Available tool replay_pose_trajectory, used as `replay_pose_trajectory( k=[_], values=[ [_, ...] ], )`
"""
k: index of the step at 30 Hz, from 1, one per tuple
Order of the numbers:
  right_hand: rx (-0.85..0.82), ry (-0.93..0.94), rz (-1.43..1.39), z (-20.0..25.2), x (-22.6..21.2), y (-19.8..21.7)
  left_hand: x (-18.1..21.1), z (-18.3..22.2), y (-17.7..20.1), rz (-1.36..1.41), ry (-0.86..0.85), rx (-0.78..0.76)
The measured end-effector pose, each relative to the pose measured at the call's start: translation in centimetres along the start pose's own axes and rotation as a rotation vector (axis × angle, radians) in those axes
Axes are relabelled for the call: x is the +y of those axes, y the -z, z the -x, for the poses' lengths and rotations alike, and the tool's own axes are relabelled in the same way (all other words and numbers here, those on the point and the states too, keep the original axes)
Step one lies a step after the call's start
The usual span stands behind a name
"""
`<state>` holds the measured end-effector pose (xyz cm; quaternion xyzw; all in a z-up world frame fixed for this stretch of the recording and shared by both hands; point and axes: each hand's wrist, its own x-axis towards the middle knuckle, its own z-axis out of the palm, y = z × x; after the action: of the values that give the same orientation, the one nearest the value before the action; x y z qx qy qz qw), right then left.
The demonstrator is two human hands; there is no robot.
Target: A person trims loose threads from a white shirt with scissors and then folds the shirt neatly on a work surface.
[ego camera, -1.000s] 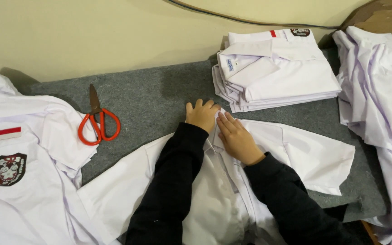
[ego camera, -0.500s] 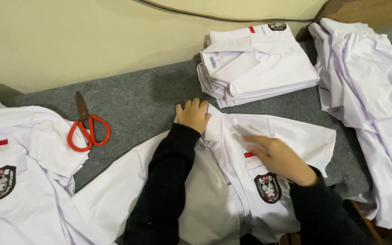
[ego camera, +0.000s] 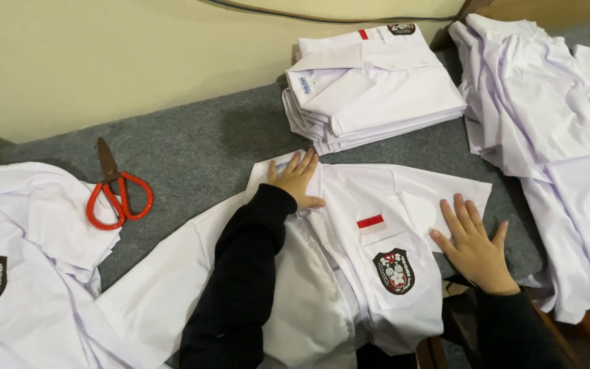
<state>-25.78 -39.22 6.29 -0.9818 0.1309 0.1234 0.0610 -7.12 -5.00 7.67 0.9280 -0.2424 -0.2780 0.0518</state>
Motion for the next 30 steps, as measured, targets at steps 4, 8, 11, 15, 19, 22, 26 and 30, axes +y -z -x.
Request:
replay_pose_trajectory(
  k=[4, 8, 11, 15, 19, 22, 26, 30],
  values=[
    [-0.007, 0.008, -0.044, 0.5, 1.2, -0.1, 0.1, 0.4, 0.2, -0.025, -0.004, -0.017],
    [0.532, -0.019, -0.089, 2.0, 4.5, -1.9, 0.2, 0.5, 0.4, -0.011, -0.006, -0.028],
    [0.373, -0.167, -0.19, 5.5, 1.4, 1.3, 0.2, 0.7, 0.5, -0.016, -0.006, -0.036],
    [0.111, 0.064, -0.428, 10.8, -2.9, -0.7, 0.1, 0.4, 0.2, -0.006, -0.011, -0.029],
    [0.024, 0.27, -0.389, 14.4, -7.6, -9.3, 0.0, 0.1, -0.1, -0.009, -0.007, -0.008],
    [0.15, 0.228, -0.097, 14.4, -8.8, -14.4, -0.1, 0.0, -0.2, -0.025, -0.016, -0.009],
    [0.442, 0.217, -0.138, 14.2, -10.0, -14.5, -0.3, 0.0, -0.3, 0.019, -0.034, -0.001],
    [0.49, 0.241, -0.092, 13.9, -9.4, -15.5, -0.3, 0.2, -0.2, 0.048, -0.039, -0.006]
  ],
)
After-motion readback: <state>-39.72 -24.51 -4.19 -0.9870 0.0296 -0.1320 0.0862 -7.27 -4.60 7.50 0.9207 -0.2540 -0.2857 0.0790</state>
